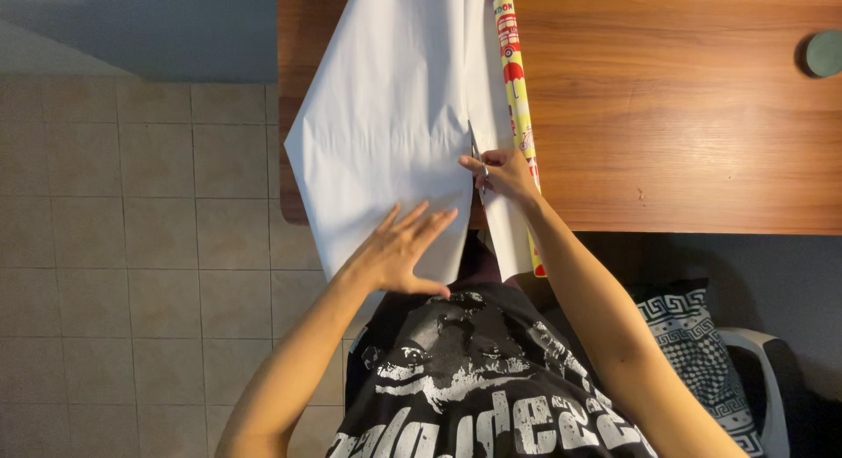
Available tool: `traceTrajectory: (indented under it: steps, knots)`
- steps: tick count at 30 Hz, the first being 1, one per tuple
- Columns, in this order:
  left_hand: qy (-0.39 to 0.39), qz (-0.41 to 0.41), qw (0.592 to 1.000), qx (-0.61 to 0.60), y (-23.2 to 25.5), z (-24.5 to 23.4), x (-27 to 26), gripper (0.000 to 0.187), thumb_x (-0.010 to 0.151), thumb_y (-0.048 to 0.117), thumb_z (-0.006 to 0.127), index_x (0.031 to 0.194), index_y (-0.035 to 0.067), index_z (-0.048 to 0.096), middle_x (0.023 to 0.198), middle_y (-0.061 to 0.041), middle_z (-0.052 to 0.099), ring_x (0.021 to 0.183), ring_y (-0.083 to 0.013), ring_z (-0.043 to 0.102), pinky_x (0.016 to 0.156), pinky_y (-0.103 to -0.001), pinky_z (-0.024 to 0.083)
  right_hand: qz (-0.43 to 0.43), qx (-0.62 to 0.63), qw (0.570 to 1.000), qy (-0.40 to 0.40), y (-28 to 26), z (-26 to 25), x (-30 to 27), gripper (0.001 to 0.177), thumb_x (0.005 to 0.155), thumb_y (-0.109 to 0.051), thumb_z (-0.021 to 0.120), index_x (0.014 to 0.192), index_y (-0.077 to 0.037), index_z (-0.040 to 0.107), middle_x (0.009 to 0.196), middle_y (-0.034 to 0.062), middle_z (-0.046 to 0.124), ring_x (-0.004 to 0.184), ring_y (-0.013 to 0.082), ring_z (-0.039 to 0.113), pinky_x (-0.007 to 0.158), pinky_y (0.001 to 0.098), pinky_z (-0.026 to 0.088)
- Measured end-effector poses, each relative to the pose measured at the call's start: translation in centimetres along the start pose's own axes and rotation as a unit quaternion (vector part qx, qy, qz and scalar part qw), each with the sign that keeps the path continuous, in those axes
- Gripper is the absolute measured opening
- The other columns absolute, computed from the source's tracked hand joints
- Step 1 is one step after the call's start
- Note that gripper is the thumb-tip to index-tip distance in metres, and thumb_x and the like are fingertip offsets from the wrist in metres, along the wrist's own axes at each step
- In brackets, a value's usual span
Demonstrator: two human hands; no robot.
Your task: The person unrolls a roll of patterned wrapping paper on a wooden table, then uses scissors to cut a rectangular sheet. They fold the sheet, measure it against a small red box, and trim the edges to size. The clip ends with the paper cut to size but not yet wrapped around the box.
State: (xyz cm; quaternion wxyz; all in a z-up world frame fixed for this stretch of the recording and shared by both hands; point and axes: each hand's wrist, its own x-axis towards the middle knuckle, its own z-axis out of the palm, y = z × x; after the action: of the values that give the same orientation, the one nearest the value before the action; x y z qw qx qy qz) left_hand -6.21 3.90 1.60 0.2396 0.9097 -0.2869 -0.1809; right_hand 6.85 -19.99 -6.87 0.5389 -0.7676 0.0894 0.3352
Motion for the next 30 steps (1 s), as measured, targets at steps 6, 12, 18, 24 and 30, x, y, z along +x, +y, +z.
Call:
traceTrajectory:
  steps: [6,12,18,24,30]
  knots:
    - [0.117,-0.094,0.987,0.049,-5.5,-0.7,9.6,0.108,0.083,0.068,0.072,0.159,0.005,0.027,0.168,-0.011,0.026,0.154,-0.0375,0.025,0.119,-0.068,0.024,0.015,-0.032,0.999,0.010,-0.5,0.6,-0.5,0.055,0.083,-0.056,0.079,0.071,-0.002,0.073,0.059,0.0012,0.064,0.052,0.0059,0.056,0.049,0.0216,0.041]
    - [0.083,-0.155,0.982,0.062,-7.1,1.0,12.4,0.133,0.064,0.083,0.072,0.159,0.004,0.026,0.168,-0.011,0.016,0.154,-0.0360,0.015,0.115,-0.076,0.009,0.084,-0.022,0.996,0.003,-0.8,-0.2,0.1,0.057,0.079,-0.059,0.080,0.076,-0.002,0.076,0.059,0.0018,0.065,0.051,0.0067,0.055,0.047,0.0217,0.040]
    - [0.109,-0.176,0.977,0.059,-6.2,1.5,12.3,0.138,0.056,0.086,0.074,0.158,0.004,0.030,0.167,-0.011,0.023,0.155,-0.0351,0.018,0.116,-0.076,0.010,0.069,-0.029,0.997,0.002,-0.6,-0.2,0.6,0.059,0.078,-0.060,0.081,0.076,-0.002,0.075,0.062,0.0024,0.067,0.053,0.0064,0.058,0.049,0.0207,0.044]
    - [0.163,-0.173,0.970,0.061,-7.0,1.0,13.0,0.092,0.081,0.059,0.072,0.151,0.007,0.045,0.157,-0.010,0.041,0.147,-0.0345,0.035,0.117,-0.073,0.019,0.055,-0.081,0.995,-0.008,-0.4,-1.0,-0.1,0.062,0.082,-0.061,0.079,0.072,0.000,0.072,0.062,0.0042,0.068,0.055,0.0080,0.060,0.053,0.0211,0.044]
    - [0.319,-0.078,0.943,-0.051,-14.5,-4.1,20.5,0.067,0.102,0.041,0.068,0.152,0.003,0.045,0.151,-0.017,0.052,0.139,-0.0351,0.050,0.119,-0.054,0.045,-0.006,-0.164,0.986,0.008,-0.8,-2.3,-1.2,0.053,0.078,-0.057,0.079,0.076,-0.005,0.076,0.061,0.0036,0.072,0.056,0.0108,0.066,0.056,0.0260,0.049]
